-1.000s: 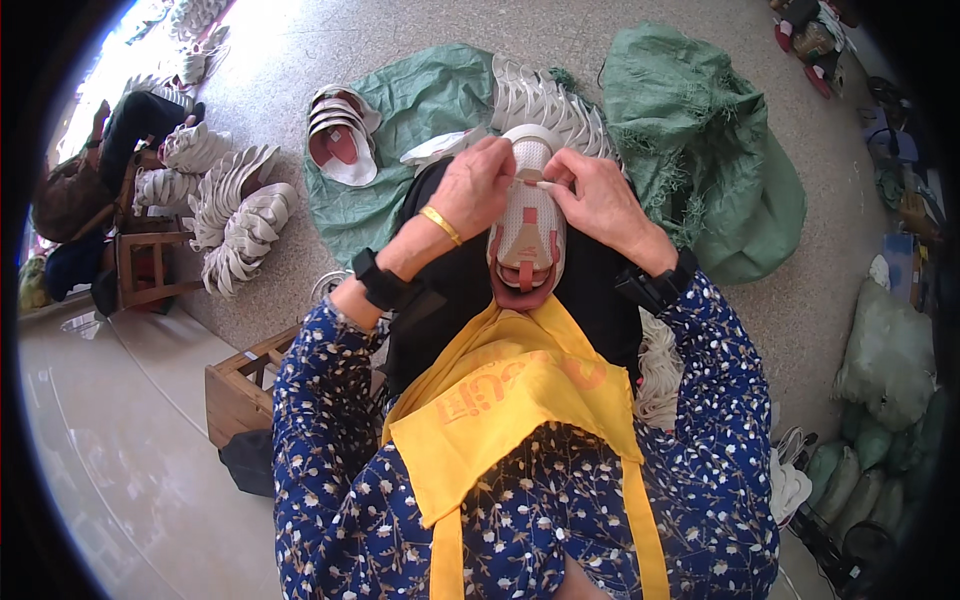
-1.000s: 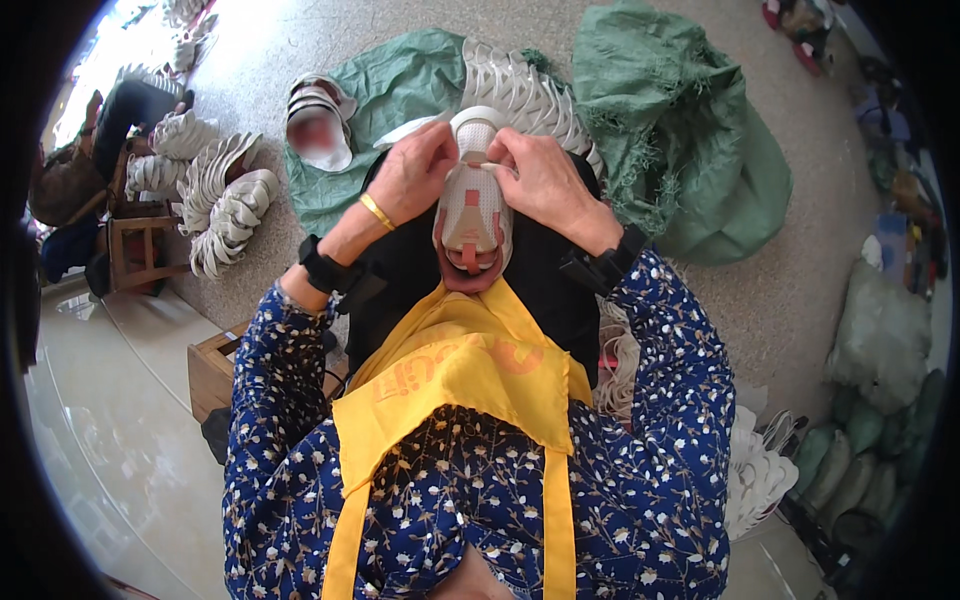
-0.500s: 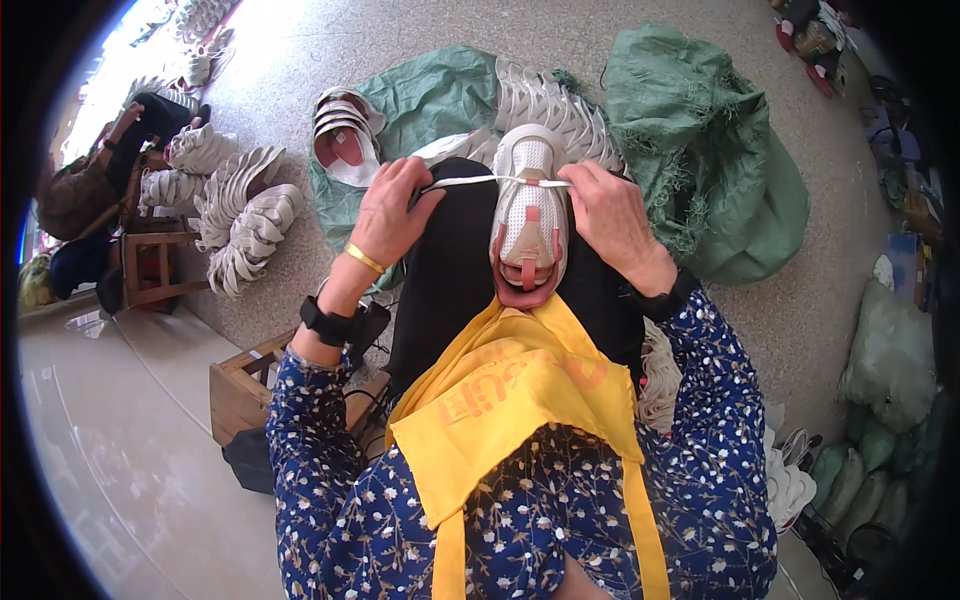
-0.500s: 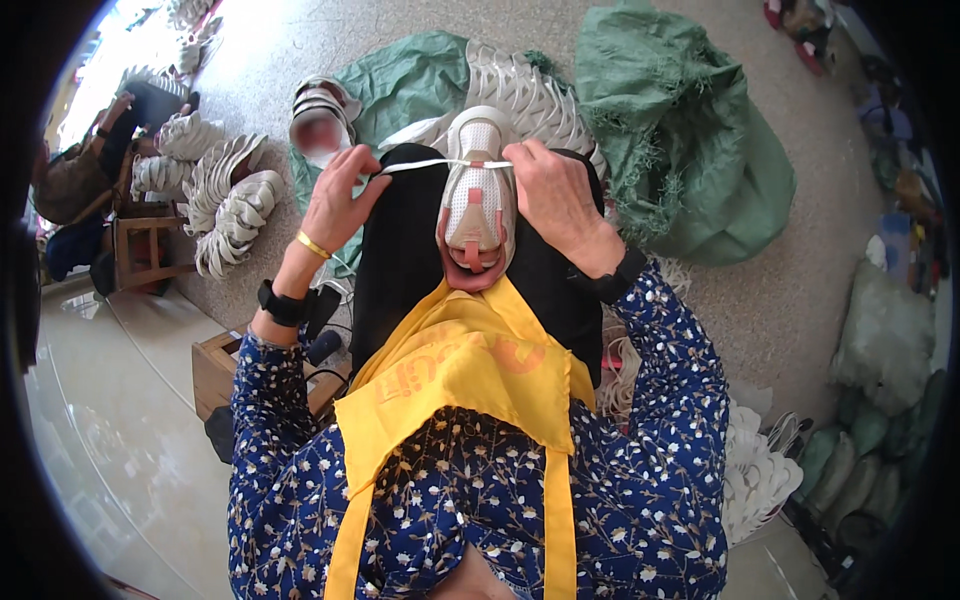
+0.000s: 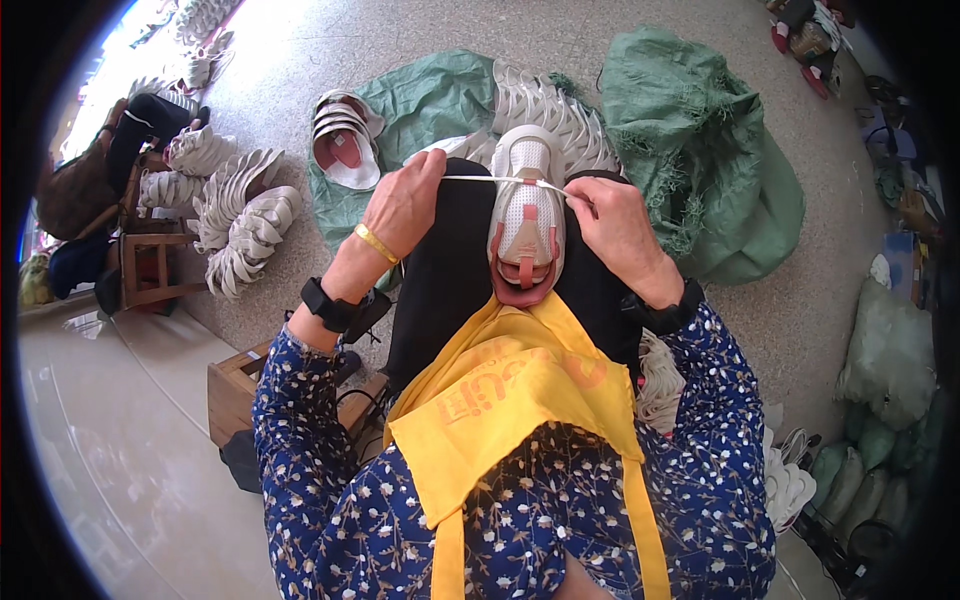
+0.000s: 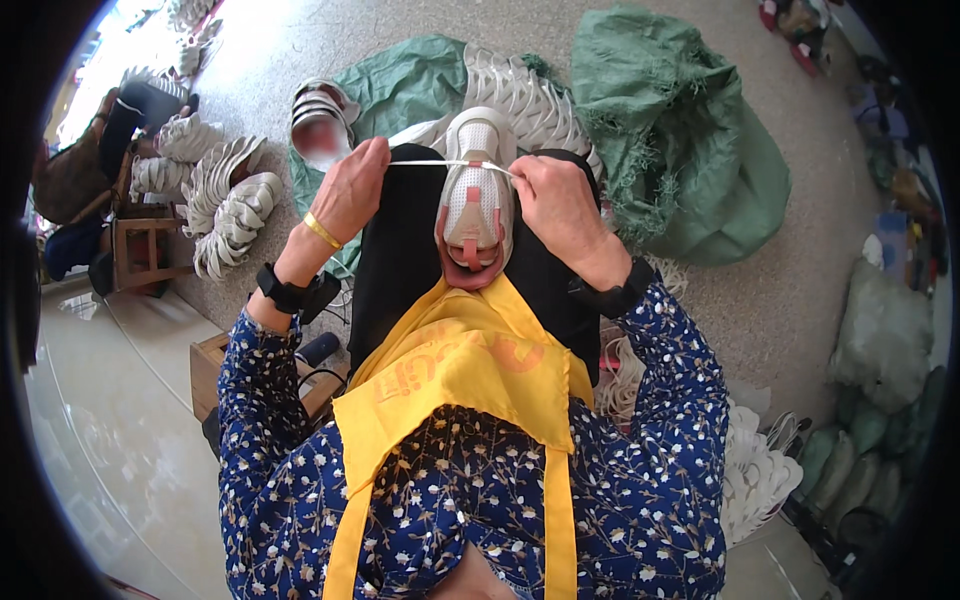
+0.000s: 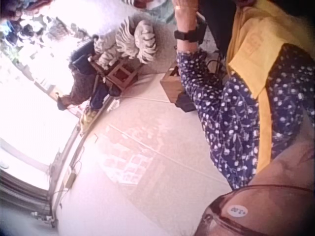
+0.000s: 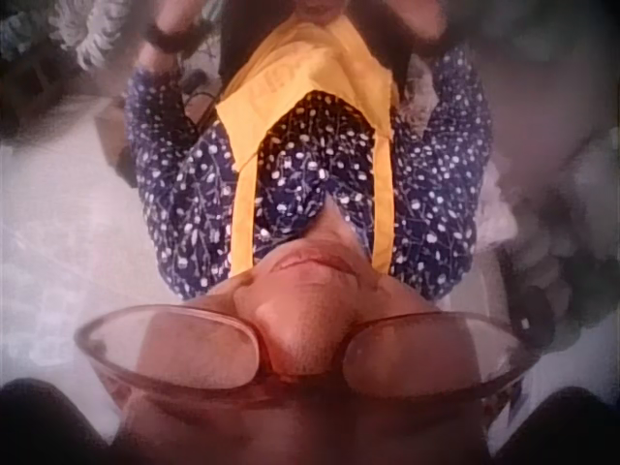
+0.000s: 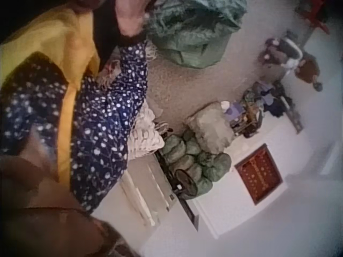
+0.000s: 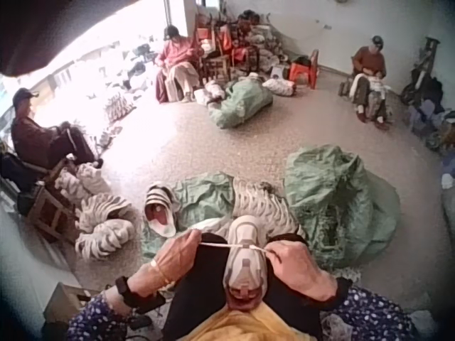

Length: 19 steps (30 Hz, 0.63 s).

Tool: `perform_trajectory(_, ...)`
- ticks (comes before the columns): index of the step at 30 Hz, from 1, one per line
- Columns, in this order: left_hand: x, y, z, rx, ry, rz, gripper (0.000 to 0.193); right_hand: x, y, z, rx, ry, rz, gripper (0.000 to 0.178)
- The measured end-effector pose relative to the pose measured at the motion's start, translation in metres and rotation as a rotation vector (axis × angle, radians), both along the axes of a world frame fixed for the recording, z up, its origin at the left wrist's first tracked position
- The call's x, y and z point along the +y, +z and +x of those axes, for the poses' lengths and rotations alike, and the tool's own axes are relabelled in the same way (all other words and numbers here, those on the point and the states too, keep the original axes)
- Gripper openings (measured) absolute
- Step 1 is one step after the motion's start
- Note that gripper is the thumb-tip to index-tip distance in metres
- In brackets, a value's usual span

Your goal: The person threads white shoelaces through the eyelets of a white sneaker, pulls them tight, and ties a knot. They then insert a pink insole into the shoe and place it on a stack of similar shoes.

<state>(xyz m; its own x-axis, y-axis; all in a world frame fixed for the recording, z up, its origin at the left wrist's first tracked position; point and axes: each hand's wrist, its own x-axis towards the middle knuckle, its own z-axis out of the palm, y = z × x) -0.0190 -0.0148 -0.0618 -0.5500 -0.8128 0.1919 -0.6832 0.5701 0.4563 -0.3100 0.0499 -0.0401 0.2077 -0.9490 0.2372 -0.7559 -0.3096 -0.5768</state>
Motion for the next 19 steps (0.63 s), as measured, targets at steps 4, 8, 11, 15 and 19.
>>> perform_trajectory(4,0.001,0.006,0.008,0.034,-0.051,-0.01,0.008,0.005,0.001,-0.005,0.07,-0.011,-0.011,0.005)
perform_trajectory(8,0.001,0.003,0.018,0.026,-0.135,-0.022,0.008,0.008,0.003,-0.019,0.137,-0.038,-0.041,0.006)
perform_trajectory(11,-0.009,-0.009,0.047,0.022,-0.048,-0.136,0.007,0.011,0.009,-0.039,0.15,-0.064,-0.013,0.006)
perform_trajectory(15,-0.022,-0.018,0.113,-0.087,0.161,-0.133,0.014,0.025,0.016,-0.065,0.127,-0.165,0.062,0.004)
perform_trajectory(19,-0.031,-0.057,0.223,-0.207,0.457,-0.217,0.02,0.038,0.014,-0.086,-0.046,-0.344,0.35,0.008)
